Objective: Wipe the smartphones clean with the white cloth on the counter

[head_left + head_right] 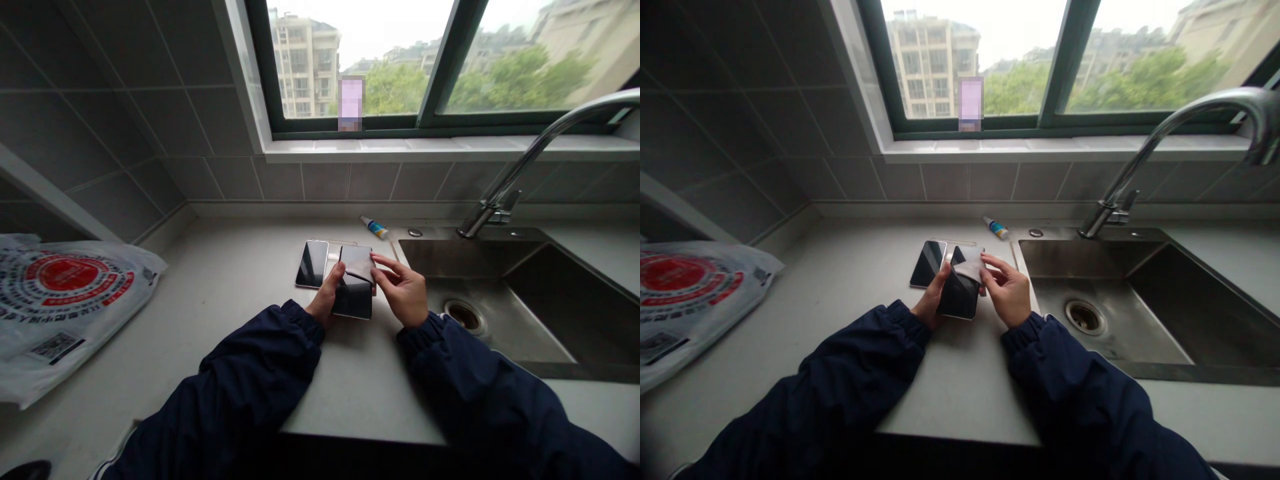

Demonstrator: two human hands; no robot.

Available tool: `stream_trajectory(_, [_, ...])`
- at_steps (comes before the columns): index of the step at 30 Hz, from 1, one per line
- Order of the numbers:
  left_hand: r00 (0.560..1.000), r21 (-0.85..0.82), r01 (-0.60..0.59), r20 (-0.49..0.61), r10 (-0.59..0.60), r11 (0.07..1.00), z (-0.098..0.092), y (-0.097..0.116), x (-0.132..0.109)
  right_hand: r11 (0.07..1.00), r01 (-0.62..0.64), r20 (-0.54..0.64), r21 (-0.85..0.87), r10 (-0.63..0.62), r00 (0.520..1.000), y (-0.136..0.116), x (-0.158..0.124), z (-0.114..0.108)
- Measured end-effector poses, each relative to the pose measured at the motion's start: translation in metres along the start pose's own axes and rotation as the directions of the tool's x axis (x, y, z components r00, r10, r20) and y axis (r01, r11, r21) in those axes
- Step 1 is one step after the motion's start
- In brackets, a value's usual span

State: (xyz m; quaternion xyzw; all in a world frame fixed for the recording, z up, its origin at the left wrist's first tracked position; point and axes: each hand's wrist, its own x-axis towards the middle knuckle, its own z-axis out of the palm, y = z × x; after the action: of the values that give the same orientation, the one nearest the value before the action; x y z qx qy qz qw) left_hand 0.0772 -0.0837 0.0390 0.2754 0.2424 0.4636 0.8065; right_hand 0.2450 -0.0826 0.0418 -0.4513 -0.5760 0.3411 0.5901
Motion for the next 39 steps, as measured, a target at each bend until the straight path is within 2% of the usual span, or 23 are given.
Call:
stream_trajectory(5, [0.999,0.066,0.02,-0.043,-0.018,0.998,-0.006,-0.002,-0.001,0.976,-0.195,-0.063,0.098,0.202,0.977,0.004,0.006,-0.003])
stream_trajectory(9, [1.0,0.072,-0.004,-0.027,0.006,0.997,-0.005,-0.002,-0.001,0.871,-0.438,0.049,0.223,0.439,0.897,0.001,0.007,-0.001])
stream_trajectory(12, [0.999,0.109,-0.048,-0.014,0.05,0.993,-0.002,-0.003,-0.002,0.845,-0.484,0.119,0.228,0.469,0.875,-0.005,0.006,0.001])
stream_trajectory(16, [0.986,0.232,-0.156,-0.028,0.167,0.96,0.0,-0.006,0.0,0.83,-0.501,0.143,0.247,0.48,0.866,-0.008,0.006,0.001])
stream_trajectory(20, [0.986,0.291,-0.136,-0.053,0.158,0.947,-0.002,-0.008,0.003,0.819,-0.5,0.121,0.281,0.486,0.865,-0.003,0.007,0.001])
stream_trajectory(27, [0.993,0.24,-0.1,-0.031,0.111,0.965,0.0,-0.006,0.002,0.838,-0.456,0.082,0.299,0.454,0.887,0.002,0.007,0.0])
stream_trajectory(30, [0.991,0.235,-0.123,-0.019,0.131,0.964,0.0,-0.006,0.001,0.892,-0.369,0.062,0.26,0.366,0.929,-0.001,0.005,0.002])
stream_trajectory(33, [0.987,0.255,-0.143,-0.03,0.156,0.956,0.0,-0.006,0.001,0.939,-0.26,0.105,0.225,0.241,0.965,-0.006,0.003,0.003])
stream_trajectory(36, [0.982,0.264,-0.171,-0.033,0.186,0.949,0.0,-0.005,0.001,0.973,-0.149,0.186,0.175,0.116,0.976,-0.007,0.0,0.002])
stream_trajectory(39, [0.982,0.268,-0.177,-0.016,0.188,0.947,0.001,-0.004,0.001,0.991,-0.072,0.213,0.116,0.046,0.976,-0.004,-0.001,0.0])
